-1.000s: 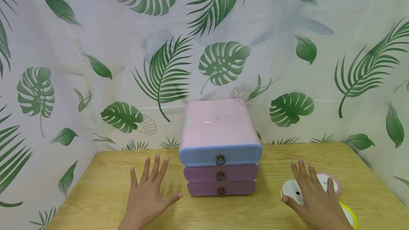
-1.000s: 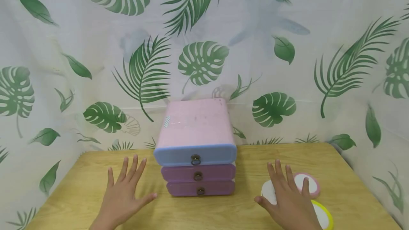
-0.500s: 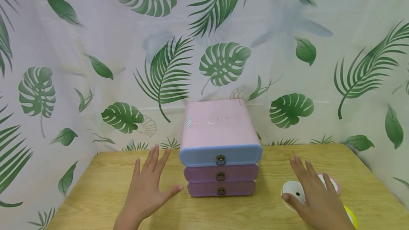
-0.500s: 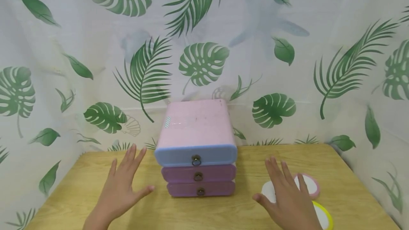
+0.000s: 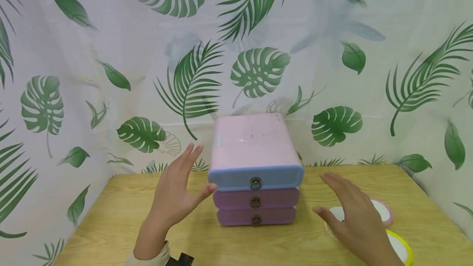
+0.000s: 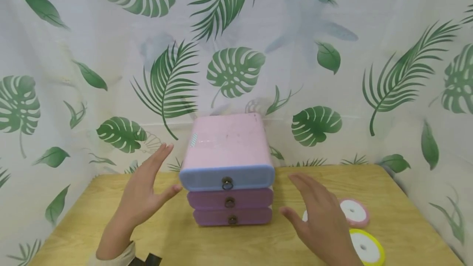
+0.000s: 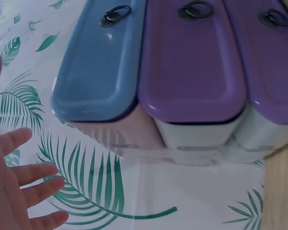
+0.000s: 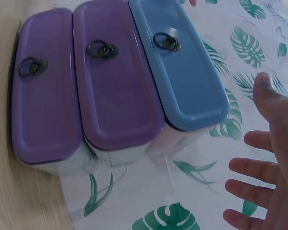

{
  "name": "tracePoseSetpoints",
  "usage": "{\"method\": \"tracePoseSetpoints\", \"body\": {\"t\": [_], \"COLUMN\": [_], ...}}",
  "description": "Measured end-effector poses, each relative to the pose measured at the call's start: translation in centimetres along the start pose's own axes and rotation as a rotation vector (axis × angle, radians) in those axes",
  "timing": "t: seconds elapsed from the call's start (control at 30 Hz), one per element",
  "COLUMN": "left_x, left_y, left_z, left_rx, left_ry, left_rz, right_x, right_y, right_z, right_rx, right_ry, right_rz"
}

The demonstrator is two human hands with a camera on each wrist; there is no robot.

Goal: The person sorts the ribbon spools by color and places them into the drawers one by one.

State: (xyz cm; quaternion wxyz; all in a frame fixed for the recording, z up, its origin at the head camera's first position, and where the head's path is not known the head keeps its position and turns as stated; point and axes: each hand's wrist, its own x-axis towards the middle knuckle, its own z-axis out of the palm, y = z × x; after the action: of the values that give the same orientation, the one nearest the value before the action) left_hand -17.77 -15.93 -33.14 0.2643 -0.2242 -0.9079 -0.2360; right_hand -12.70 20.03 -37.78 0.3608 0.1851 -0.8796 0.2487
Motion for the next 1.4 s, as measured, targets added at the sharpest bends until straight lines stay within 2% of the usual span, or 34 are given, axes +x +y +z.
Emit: {"method": "tracePoseSetpoints", "body": {"t": [0.13, 0.23, 0.4, 0.53, 0.67, 0.87, 1.03, 1.2, 1.4], "left_x": [1.3, 1.9, 2.6, 3.1, 3.9, 5.0, 5.5, 5.8, 5.7], "left_y": [0.6, 0.9, 1.2, 1.1, 1.0, 0.4, -0.1, -0.4, -0.8], "left_z": [-0.1, -0.1, 0.0, 0.1, 0.3, 0.9, 1.6, 1.9, 2.2], "left_rx": [-0.016, -0.026, -0.046, -0.079, -0.156, -0.335, -0.382, -0.398, -0.462], "left_ry": [0.018, 0.019, -0.014, -0.066, -0.127, -0.221, -0.303, -0.306, -0.304], "left_rz": [0.008, 0.002, -0.025, -0.063, -0.116, -0.193, -0.23, -0.249, -0.295], "right_x": [0.5, 0.8, 1.0, 1.2, 1.5, 1.8, 2.2, 2.5, 2.5], "right_y": [-0.9, -1.6, -3.1, -4.3, -5.1, -5.3, -5.4, -5.9, -6.1], "right_z": [0.6, 1.2, 2.6, 3.8, 4.9, 6.7, 7.7, 8.2, 8.7], "right_rx": [0.007, 0.012, 0.044, 0.069, 0.079, 0.106, 0.12, 0.113, 0.111], "right_ry": [0.078, 0.097, 0.09, 0.068, 0.085, 0.133, 0.145, 0.158, 0.188], "right_rz": [-0.054, -0.089, -0.148, -0.161, -0.157, -0.139, -0.12, -0.099, -0.092]}}
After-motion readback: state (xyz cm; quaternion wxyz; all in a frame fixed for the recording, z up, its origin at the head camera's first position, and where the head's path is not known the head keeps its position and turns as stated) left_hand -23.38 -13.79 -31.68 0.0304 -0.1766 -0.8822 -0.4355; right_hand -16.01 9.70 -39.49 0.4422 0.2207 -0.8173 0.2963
